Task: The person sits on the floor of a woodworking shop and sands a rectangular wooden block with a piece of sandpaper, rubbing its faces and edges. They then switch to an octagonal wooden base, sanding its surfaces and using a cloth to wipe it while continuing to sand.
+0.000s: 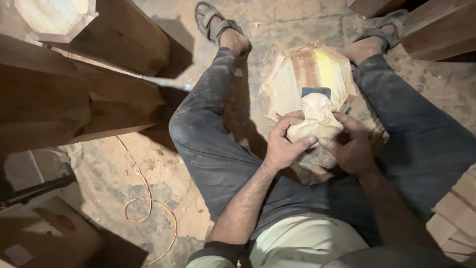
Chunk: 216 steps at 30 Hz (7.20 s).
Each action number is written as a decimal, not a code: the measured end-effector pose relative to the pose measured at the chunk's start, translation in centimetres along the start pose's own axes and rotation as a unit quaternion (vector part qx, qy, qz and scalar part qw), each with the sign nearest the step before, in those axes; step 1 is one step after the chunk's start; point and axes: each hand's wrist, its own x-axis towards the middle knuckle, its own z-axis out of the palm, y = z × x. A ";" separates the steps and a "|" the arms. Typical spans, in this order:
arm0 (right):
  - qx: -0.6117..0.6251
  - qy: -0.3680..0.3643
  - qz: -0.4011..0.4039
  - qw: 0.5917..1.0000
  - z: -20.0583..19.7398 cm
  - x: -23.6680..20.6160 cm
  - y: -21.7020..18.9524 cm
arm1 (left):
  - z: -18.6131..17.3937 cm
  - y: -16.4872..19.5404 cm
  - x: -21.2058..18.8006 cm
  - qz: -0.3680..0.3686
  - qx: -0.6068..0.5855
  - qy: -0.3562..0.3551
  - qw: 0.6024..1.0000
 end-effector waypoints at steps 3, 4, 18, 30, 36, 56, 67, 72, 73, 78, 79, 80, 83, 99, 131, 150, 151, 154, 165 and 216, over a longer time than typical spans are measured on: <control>0.072 0.002 0.012 0.997 0.1 -0.5 1.4 | 0.1 -0.5 -0.1 -0.010 -0.008 -0.006 1.000; 0.125 0.000 0.057 0.991 0.0 -0.5 1.5 | 0.0 -0.6 -0.1 -0.010 -0.014 -0.010 1.000; 0.187 -0.261 0.212 0.923 -8.8 3.9 -2.0 | 0.6 2.3 -0.4 -0.013 0.060 -0.199 0.978; 0.116 -0.090 0.123 0.981 -6.9 2.8 -2.6 | -0.4 -1.9 -1.6 -0.140 -0.160 -0.215 0.953; 0.203 0.099 0.192 0.955 -2.7 -3.2 -4.3 | 0.3 -2.4 -2.5 -0.146 -0.095 -0.094 0.980; 0.212 -0.008 0.263 0.941 -3.2 -2.8 -4.9 | 3.8 3.0 -2.6 0.028 0.165 -0.082 0.983; 0.068 0.120 0.046 0.989 -1.6 -3.3 -5.5 | 3.6 3.1 -3.2 0.092 0.123 -0.077 0.985; 0.036 0.096 -0.007 0.995 -1.9 -3.3 -4.6 | 3.1 4.0 -2.7 0.102 0.236 -0.149 0.955; 0.037 0.086 -0.012 0.996 -1.9 -3.4 -4.3 | 3.0 4.2 -2.6 0.108 0.240 -0.158 0.952; 0.018 0.063 -0.046 0.997 -2.3 -3.9 -2.2 | 3.6 4.8 -3.0 0.064 0.202 -0.161 0.964; 0.022 0.057 -0.044 0.997 -2.4 -3.9 -1.9 | 3.9 4.8 -3.0 0.062 0.205 -0.148 0.965; 0.025 0.052 -0.042 0.997 -2.3 -3.9 -1.6 | 4.1 4.8 -3.0 0.063 0.199 -0.133 0.969; 0.035 0.073 -0.036 0.996 -1.6 -3.8 -1.6 | 4.8 4.8 -2.9 0.053 0.176 -0.088 0.979; 0.212 0.129 -0.072 0.966 -1.4 -3.5 -5.0 | 2.1 0.8 -3.4 0.019 0.070 -0.004 0.997; 0.320 -0.098 0.047 0.941 -4.3 -4.1 0.0 | 0.7 -0.4 -4.8 -0.175 -0.063 -0.212 0.959; 0.422 -0.077 0.117 0.895 -3.8 -3.0 -3.1 | 2.0 0.5 -3.8 -0.164 -0.186 -0.107 0.963; 0.369 -0.068 0.132 0.918 -3.7 -3.1 -3.2 | 2.1 0.5 -3.8 -0.166 -0.181 -0.107 0.963; 0.267 -0.042 0.156 0.950 -3.6 -3.4 -3.4 | 2.4 0.5 -4.2 -0.185 -0.187 -0.096 0.960; 0.208 -0.041 0.098 0.972 -4.0 -1.8 -4.3 | 3.8 2.1 -4.0 -0.158 -0.141 -0.092 0.973; 0.327 -0.042 0.168 0.929 -5.0 -1.5 -5.1 | 3.5 3.1 -2.9 -0.145 -0.030 -0.091 0.985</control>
